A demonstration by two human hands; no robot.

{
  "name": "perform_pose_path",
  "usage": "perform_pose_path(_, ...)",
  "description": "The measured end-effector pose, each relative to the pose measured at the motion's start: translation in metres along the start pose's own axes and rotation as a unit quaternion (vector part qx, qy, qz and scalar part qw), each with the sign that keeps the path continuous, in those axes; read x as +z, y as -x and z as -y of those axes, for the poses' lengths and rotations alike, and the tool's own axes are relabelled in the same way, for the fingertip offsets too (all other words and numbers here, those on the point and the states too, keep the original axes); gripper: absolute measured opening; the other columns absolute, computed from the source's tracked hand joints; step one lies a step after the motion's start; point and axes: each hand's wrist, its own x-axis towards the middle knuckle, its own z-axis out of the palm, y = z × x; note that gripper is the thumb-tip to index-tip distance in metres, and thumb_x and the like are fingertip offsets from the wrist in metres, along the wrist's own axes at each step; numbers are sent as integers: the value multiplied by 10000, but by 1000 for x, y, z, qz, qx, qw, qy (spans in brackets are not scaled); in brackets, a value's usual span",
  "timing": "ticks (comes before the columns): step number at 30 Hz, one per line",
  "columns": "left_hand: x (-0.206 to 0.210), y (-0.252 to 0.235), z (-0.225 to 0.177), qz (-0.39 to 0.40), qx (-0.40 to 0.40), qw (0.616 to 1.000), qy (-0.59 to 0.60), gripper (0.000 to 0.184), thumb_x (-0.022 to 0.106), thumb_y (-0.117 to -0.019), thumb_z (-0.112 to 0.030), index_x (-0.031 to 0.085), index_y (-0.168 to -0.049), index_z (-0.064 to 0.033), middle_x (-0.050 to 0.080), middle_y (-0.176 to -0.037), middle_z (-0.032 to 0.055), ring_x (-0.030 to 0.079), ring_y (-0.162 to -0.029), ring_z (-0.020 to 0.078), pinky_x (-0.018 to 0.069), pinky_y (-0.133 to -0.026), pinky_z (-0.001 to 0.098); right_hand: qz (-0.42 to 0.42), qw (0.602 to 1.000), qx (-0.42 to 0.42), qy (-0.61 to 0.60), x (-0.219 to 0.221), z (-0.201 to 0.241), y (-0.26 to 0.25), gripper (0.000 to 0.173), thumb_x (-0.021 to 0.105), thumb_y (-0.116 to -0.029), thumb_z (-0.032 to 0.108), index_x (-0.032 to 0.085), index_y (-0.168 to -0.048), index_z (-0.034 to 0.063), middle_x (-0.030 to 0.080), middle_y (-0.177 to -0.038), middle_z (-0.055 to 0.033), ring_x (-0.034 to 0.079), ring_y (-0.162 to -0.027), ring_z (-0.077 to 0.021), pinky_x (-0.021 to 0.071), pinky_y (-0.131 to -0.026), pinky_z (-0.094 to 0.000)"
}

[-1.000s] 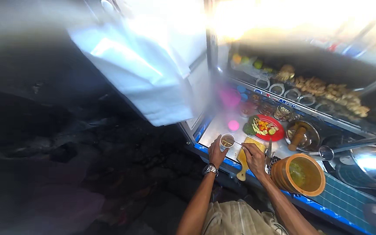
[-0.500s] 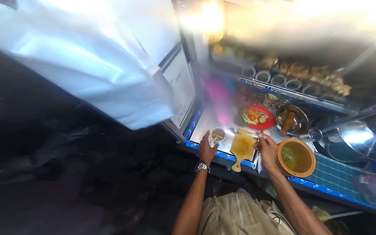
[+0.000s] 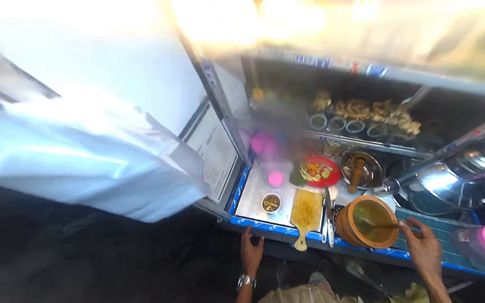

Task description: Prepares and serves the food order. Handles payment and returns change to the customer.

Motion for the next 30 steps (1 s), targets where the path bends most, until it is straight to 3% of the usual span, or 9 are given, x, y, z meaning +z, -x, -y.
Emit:
perform_pose_path(3,-15,4,-8,-56,1,998,30,673,724,-903,-50,424,-1497,51,494,-1467,294,542,-1303,423,455,-1088,530,-94,994,-32,-46,-16,20,-2,497,656,-996,248,561,-1379,-53,559,-1341,-294,623,-1116,-374,548,-896,-493)
perform_pose_path(7,-30,3,-32,-119,36,990,63,515,653,-952,-96,510,-1412,85,575,-1369,292,582,-1249,412,468,-1064,537,-134,958,-199,-158,-10,100,-20,338,650,-961,197,658,-1157,-78,657,-1065,-161,644,-872,-88,552,-756,-209)
perform_pose_path(10,-43,-2,-70,-144,111,981,66,252,650,-956,-163,715,-982,79,704,-1134,224,677,-1088,325,527,-977,495,-119,890,-375,-232,-1,181,-27,232,671,-958,197,674,-812,16,649,-827,21,615,-765,36,526,-712,-120)
perform_pose_path(12,-55,-8,-105,-153,159,973,69,292,593,-980,-181,745,-854,35,737,-1012,155,707,-880,195,577,-824,374,-104,845,-457,-259,-4,234,-29,303,614,-1009,203,636,-737,70,611,-740,68,583,-718,59,495,-685,-101)
perform_pose_path(15,-74,-21,-158,-148,287,933,161,400,407,-1063,-196,729,-967,20,726,-996,62,645,-793,8,547,-744,180,-58,798,-525,-288,-21,295,-36,256,512,-1085,208,723,-1185,102,665,-742,64,601,-654,42,529,-629,-135)
perform_pose_path(18,-105,-25,-227,-100,401,885,215,465,312,-1119,-303,622,-1240,23,704,-1175,91,669,-1102,114,543,-1000,318,-81,783,-577,-217,-57,348,-47,439,464,-1074,133,466,-1513,127,729,-1019,3,702,-889,-59,611,-818,-283)
perform_pose_path(21,-141,-15,-318,-114,511,830,192,368,443,-1091,-309,588,-1331,-71,695,-1212,50,656,-1138,94,543,-1011,304,-144,758,-624,-120,-98,409,-65,433,506,-1003,75,545,-1428,6,532,-1385,-192,610,-1197,-196,568,-964,-329)
perform_pose_path(25,-182,-20,-438,-206,622,750,93,238,575,-980,-159,735,-1130,-68,744,-1114,76,699,-1062,154,573,-929,359,-125,752,-645,-44,-113,524,-115,270,571,-1016,137,709,-1219,23,690,-1170,-163,678,-1076,-212,551,-959,-370)
perform_pose_path(30,-238,-67,-546,-203,589,779,-73,299,555,-1005,-178,689,-1252,-78,692,-1208,140,683,-1079,278,553,-928,491,48,816,-565,108,-96,596,-160,362,600,-1026,311,700,-1247,42,691,-1194,-189,664,-1100,-324,498,-983,-554)
